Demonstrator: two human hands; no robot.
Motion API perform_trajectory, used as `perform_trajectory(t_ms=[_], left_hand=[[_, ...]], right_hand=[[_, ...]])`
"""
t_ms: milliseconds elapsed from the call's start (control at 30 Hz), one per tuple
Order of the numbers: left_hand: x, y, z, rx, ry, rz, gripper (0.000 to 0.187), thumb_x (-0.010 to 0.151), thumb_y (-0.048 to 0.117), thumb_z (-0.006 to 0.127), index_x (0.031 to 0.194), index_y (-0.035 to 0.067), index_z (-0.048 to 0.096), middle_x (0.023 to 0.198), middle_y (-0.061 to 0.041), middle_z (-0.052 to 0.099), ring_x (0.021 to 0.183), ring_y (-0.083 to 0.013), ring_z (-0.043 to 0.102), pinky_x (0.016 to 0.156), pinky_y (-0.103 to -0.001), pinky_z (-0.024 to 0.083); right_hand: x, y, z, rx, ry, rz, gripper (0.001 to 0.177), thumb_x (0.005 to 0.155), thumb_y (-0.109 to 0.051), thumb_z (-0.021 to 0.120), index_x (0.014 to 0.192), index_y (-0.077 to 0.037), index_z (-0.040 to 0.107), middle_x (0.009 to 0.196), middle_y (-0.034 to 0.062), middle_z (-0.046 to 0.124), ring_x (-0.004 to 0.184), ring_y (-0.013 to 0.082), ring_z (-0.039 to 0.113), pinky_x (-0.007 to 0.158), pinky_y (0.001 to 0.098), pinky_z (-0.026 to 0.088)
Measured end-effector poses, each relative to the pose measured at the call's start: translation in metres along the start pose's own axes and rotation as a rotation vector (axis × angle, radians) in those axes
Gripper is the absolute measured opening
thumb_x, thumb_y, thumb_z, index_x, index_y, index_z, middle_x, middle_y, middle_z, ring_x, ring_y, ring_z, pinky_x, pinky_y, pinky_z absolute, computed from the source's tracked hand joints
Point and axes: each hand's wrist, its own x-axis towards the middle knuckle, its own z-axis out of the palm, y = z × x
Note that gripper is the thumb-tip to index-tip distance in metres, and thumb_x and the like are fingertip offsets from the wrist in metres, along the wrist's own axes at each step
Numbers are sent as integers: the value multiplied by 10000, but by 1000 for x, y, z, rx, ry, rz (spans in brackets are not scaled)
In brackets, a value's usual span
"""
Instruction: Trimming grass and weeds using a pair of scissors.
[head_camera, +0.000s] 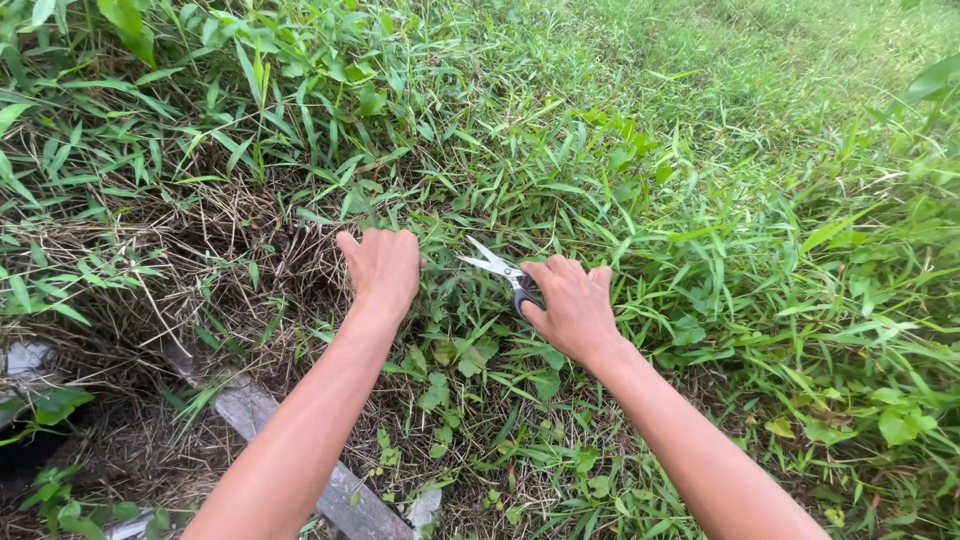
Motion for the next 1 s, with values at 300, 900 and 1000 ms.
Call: perform_trajectory(t_ms=[300,900,1000], left_hand=[[-2,-28,-18,6,32,107,114,895,127,710,820,55,758,740,-128,697,867,-321,660,865,-591,378],[-13,-19,-46,51,145,223,166,960,212,685,869,97,761,722,-31,659,792,-228,584,789,-488,404],[-18,-20,-53,40,135,250,153,959,189,671,860,99,745,744,-27,662,824,-247,601,815,-492,408]], right_hand=[[37,-47,19,85,8,-93,483,901,-348,669,1359,-204,614,1118,53,648,1100,246,639,934,506,389],[31,-62,-13,42,-41,-169,404,949,-339,666,1325,-193,661,1053,36,691,1024,206,631,861,410,368],[43,-74,16,-52,-3,-233,379,946,-285,673,1311,-186,650,1063,24,686,1020,191,648,913,446,376]])
